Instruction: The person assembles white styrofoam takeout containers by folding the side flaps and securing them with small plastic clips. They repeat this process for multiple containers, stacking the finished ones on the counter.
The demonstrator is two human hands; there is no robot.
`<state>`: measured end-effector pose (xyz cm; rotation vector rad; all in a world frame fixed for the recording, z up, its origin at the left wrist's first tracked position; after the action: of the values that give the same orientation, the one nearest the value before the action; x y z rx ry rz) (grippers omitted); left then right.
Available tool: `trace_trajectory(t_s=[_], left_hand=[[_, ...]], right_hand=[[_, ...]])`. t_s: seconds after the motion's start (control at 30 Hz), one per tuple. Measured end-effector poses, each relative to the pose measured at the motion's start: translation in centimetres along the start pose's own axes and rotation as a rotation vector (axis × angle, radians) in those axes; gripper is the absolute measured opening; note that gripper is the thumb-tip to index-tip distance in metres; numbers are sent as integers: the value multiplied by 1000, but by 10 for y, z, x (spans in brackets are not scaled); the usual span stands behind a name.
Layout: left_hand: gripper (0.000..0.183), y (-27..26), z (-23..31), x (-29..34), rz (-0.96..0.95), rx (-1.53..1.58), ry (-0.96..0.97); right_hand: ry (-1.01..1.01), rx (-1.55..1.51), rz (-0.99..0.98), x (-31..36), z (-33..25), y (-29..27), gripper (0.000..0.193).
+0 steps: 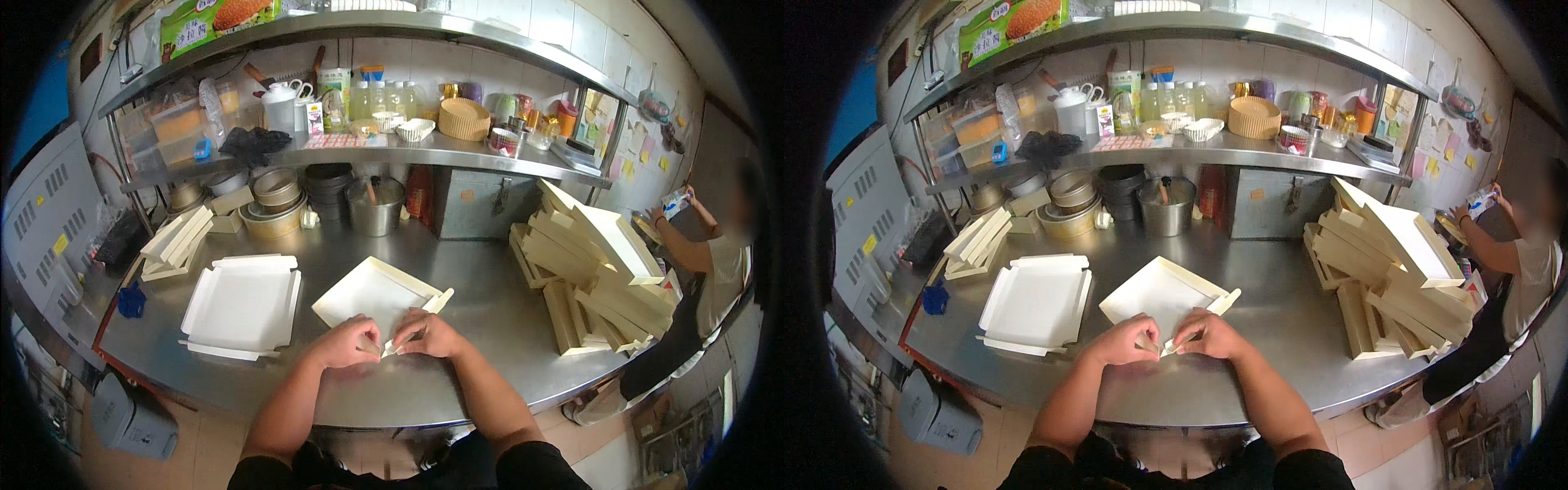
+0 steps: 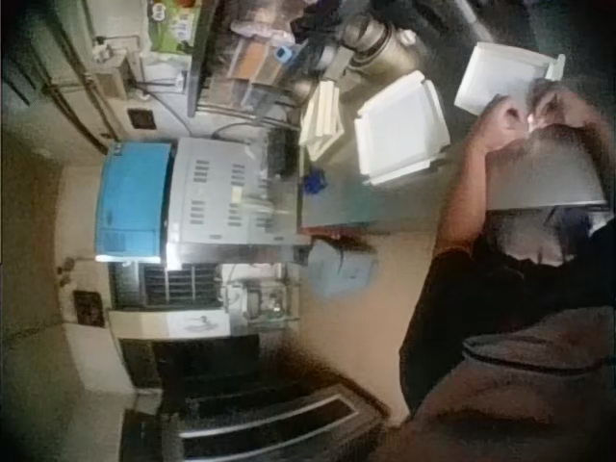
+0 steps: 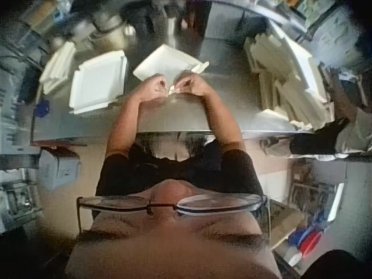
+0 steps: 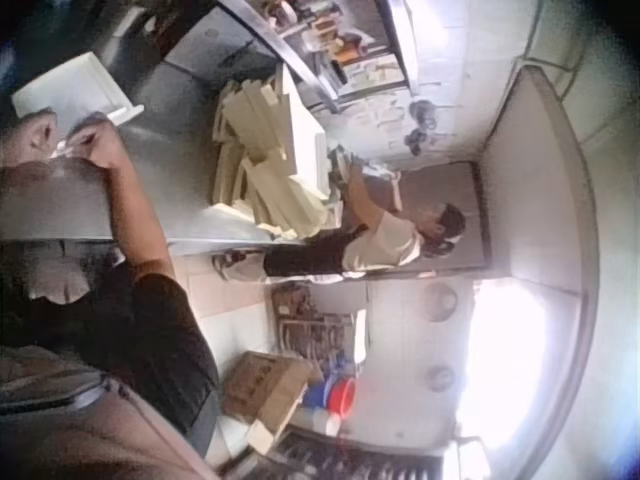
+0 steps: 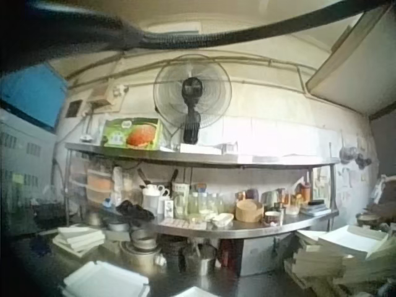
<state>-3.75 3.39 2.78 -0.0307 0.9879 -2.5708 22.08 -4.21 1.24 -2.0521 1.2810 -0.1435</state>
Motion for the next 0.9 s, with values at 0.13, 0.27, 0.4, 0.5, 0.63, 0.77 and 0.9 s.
trace_trajectory(t_s=[0.13,0.27,0.4,0.5,0.63,0.77,0.9], left_hand=[[42,6,3,-7,-70,47,27],[42,16,8,-8,-167,-5,-58],[39,20,8,-13,-104,65,-92],[34,14,3,-15,-23,-219,69],[33,12,5,-16,-170,-338,12],[29,15,-1,-17,-187,-341,-79],[27,15,2,-16,-106,-408,-87]], right_hand=[[8,15,-79,-4,4,7,19],[42,135,-116,-6,10,14,23],[1,205,-99,-6,11,17,25],[62,148,-141,-9,9,13,24],[205,153,-99,-9,-3,9,27],[142,326,-82,-10,-13,16,32],[79,270,-67,-8,2,20,27]])
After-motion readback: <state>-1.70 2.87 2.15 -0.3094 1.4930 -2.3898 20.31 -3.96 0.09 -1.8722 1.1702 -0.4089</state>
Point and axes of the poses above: each hand's wrist, its own x-axis away from the middle knuckle, its own y-axis out of the palm, z = x × y, the point moved 2 cm from there along -x, towards the middle knuckle, and after that the axes turned 7 degrees about -z, right-handed, at the moved point
